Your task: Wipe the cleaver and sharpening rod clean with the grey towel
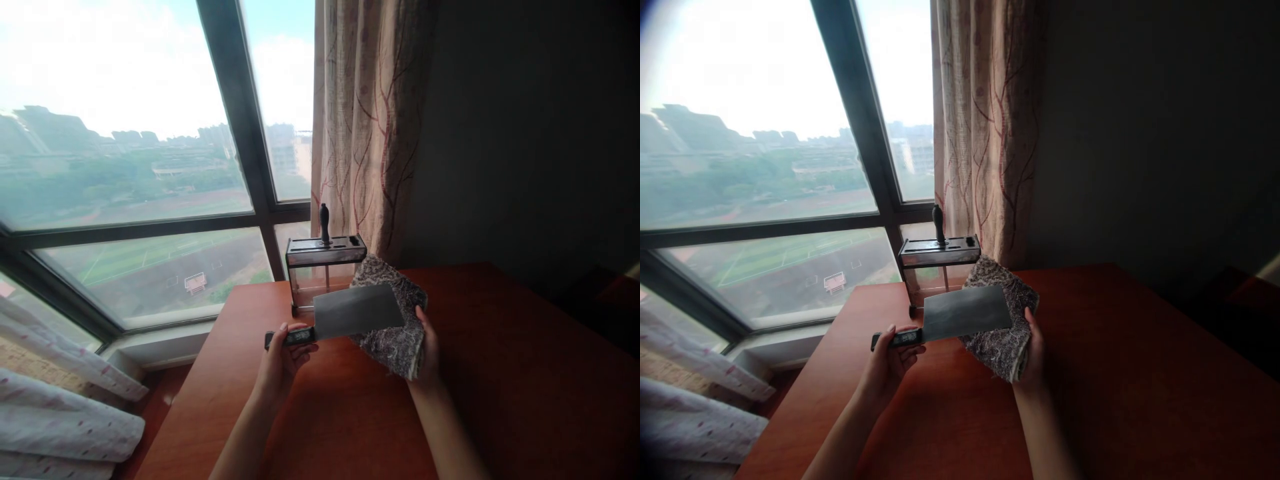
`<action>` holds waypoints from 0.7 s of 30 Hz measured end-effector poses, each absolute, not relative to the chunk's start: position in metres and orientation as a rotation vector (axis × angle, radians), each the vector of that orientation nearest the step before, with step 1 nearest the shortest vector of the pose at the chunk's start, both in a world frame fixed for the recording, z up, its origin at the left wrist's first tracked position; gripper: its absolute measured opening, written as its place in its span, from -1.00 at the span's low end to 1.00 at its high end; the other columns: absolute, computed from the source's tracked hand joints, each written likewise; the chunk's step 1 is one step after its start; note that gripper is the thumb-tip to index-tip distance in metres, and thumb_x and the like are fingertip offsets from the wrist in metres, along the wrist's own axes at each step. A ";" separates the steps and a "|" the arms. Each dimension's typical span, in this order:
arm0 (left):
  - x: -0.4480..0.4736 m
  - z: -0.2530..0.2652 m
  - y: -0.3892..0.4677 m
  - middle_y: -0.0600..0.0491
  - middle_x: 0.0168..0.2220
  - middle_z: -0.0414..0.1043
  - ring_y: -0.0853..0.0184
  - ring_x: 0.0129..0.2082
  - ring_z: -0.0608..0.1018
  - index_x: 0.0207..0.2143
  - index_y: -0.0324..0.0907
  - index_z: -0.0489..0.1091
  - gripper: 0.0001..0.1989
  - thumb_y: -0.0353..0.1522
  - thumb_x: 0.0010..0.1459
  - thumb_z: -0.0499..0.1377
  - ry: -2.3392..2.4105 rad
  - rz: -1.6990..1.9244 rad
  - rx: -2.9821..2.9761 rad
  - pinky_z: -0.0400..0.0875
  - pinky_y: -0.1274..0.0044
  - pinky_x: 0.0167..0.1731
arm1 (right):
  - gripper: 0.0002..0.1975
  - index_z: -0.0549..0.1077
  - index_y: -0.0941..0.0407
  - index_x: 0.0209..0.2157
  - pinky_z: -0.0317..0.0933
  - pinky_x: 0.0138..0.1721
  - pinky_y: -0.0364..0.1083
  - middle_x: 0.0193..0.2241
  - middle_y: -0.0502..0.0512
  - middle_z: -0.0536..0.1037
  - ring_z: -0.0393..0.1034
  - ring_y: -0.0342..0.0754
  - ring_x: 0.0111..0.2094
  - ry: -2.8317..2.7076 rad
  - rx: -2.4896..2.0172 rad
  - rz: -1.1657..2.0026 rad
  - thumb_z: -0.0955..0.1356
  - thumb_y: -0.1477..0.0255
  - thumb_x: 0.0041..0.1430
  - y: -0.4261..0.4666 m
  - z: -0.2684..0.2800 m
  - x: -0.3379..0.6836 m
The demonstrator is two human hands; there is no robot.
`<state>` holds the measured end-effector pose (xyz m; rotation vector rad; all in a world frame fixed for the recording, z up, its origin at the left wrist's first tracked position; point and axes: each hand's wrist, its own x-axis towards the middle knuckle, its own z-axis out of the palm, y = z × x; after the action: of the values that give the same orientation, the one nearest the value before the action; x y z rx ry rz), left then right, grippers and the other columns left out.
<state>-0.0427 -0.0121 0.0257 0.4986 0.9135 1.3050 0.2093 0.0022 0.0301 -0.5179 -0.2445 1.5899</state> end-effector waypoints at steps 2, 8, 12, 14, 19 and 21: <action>-0.045 0.027 -0.012 -0.10 -0.42 0.59 0.26 -0.48 0.62 -0.24 -0.27 0.45 -0.76 -0.28 0.15 0.15 0.904 1.318 0.481 0.45 0.61 -0.56 | -0.59 0.49 0.01 -0.06 0.14 0.11 0.25 -0.12 0.10 0.60 0.41 0.14 0.01 -0.247 -0.522 1.564 0.27 0.12 0.14 0.001 0.031 0.214; -0.050 0.027 -0.011 -0.08 -0.49 0.56 0.35 -0.55 0.57 -0.37 -0.29 0.46 -0.80 -0.32 0.15 0.14 0.866 1.331 0.414 0.43 0.66 -0.62 | -0.57 0.41 -0.05 0.03 0.15 0.11 0.25 -0.03 0.06 0.54 0.40 0.10 0.03 -0.245 -0.550 1.303 0.30 0.17 0.13 0.000 0.034 0.223; -0.049 0.027 -0.011 -0.09 -0.48 0.56 0.39 -0.58 0.55 -0.36 -0.29 0.46 -0.80 -0.31 0.15 0.15 0.906 1.335 0.433 0.40 0.68 -0.64 | -0.51 0.32 -0.08 0.09 0.08 0.20 0.09 0.09 -0.08 0.43 0.22 0.00 0.17 -0.248 -0.730 0.868 0.36 0.28 0.09 -0.003 0.028 0.220; -0.047 0.027 -0.013 -0.07 -0.49 0.56 0.41 -0.60 0.53 -0.35 -0.28 0.46 -0.80 -0.30 0.12 0.18 0.946 1.344 0.451 0.37 0.69 -0.67 | -0.50 0.37 -0.06 0.05 -0.04 0.26 -0.01 0.11 -0.12 0.40 0.06 -0.05 0.26 -0.374 -0.880 0.724 0.42 0.37 0.02 -0.005 0.020 0.216; -0.040 0.026 -0.016 -0.05 -0.48 0.55 0.42 -0.61 0.50 -0.32 -0.32 0.49 -0.71 -0.24 0.01 0.29 1.011 1.379 0.554 0.29 0.69 -0.69 | -0.50 0.44 -0.02 0.00 -0.31 0.33 0.13 0.17 0.01 0.34 0.00 0.13 0.28 -1.260 -1.056 0.605 0.43 0.51 -0.04 -0.003 0.004 0.197; -0.038 0.025 -0.017 -0.05 -0.49 0.54 0.42 -0.62 0.49 -0.32 -0.34 0.49 -0.67 -0.23 -0.03 0.31 1.044 1.399 0.600 0.26 0.68 -0.70 | -0.42 0.35 0.00 0.11 -0.36 0.32 0.23 0.22 0.05 0.25 -0.03 0.17 0.28 -1.538 -1.107 0.446 0.37 0.54 0.00 0.000 0.003 0.187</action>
<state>-0.0379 -0.0172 0.0253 0.5997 1.0441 1.3987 0.1873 0.0000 0.0027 -1.1070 -1.5378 0.4456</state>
